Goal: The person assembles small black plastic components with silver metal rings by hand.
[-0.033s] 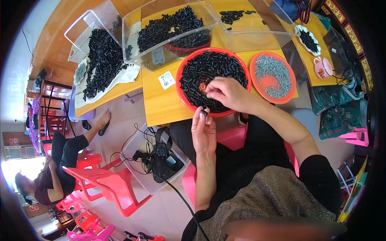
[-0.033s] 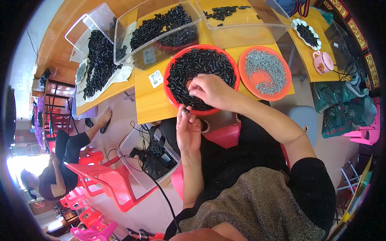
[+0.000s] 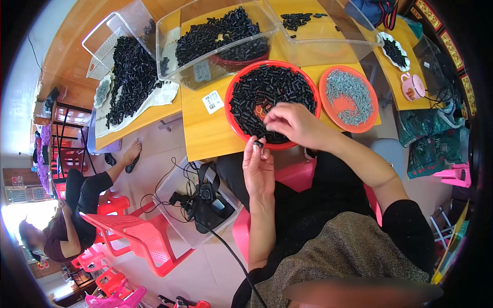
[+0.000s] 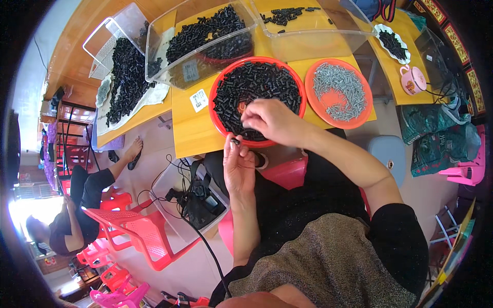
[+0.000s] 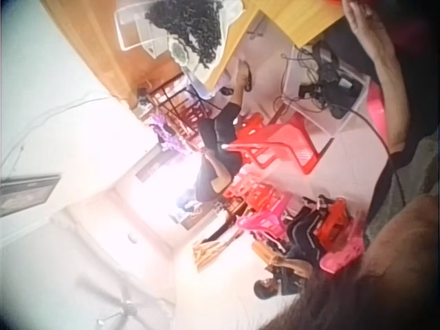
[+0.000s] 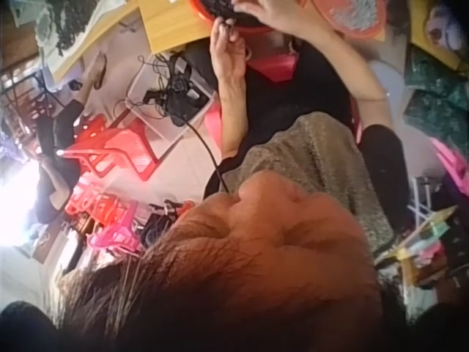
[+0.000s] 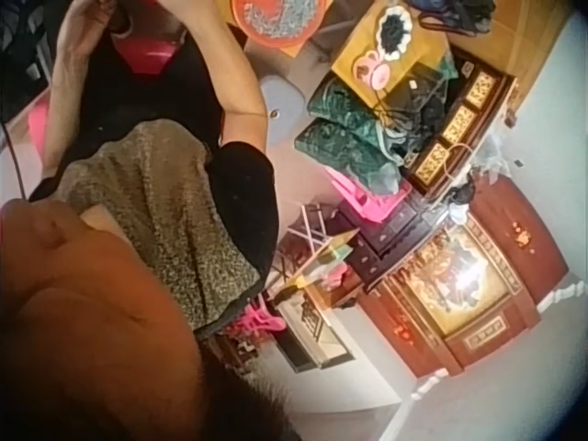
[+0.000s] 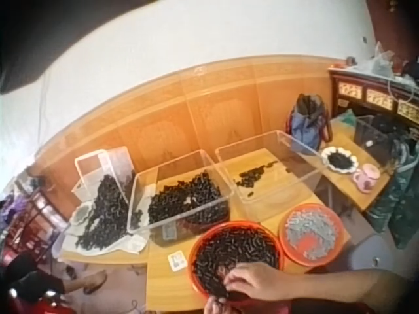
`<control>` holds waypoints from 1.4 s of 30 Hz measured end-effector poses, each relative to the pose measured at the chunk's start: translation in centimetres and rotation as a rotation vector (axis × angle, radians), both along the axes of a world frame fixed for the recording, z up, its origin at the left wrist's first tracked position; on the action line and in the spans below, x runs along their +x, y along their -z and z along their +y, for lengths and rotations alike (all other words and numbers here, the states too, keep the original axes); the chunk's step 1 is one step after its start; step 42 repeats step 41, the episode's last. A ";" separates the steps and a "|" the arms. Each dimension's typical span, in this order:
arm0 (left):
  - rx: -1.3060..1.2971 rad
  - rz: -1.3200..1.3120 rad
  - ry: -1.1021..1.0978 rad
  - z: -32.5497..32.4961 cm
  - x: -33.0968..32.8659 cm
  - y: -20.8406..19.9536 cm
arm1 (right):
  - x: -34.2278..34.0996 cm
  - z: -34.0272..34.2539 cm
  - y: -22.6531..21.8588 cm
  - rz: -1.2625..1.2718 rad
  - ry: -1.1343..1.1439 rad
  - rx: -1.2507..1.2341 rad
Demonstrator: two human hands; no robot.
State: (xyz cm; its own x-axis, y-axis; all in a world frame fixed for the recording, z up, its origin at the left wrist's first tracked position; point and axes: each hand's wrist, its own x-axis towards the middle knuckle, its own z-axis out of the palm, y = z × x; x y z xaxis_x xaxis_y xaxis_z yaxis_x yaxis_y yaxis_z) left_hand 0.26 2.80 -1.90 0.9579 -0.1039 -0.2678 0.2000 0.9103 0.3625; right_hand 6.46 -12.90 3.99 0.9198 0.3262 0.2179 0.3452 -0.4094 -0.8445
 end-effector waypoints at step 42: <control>0.264 -0.126 -0.105 -0.5 -0.5 -1.4 | -5.9 2.8 -0.6 -0.134 0.160 -0.027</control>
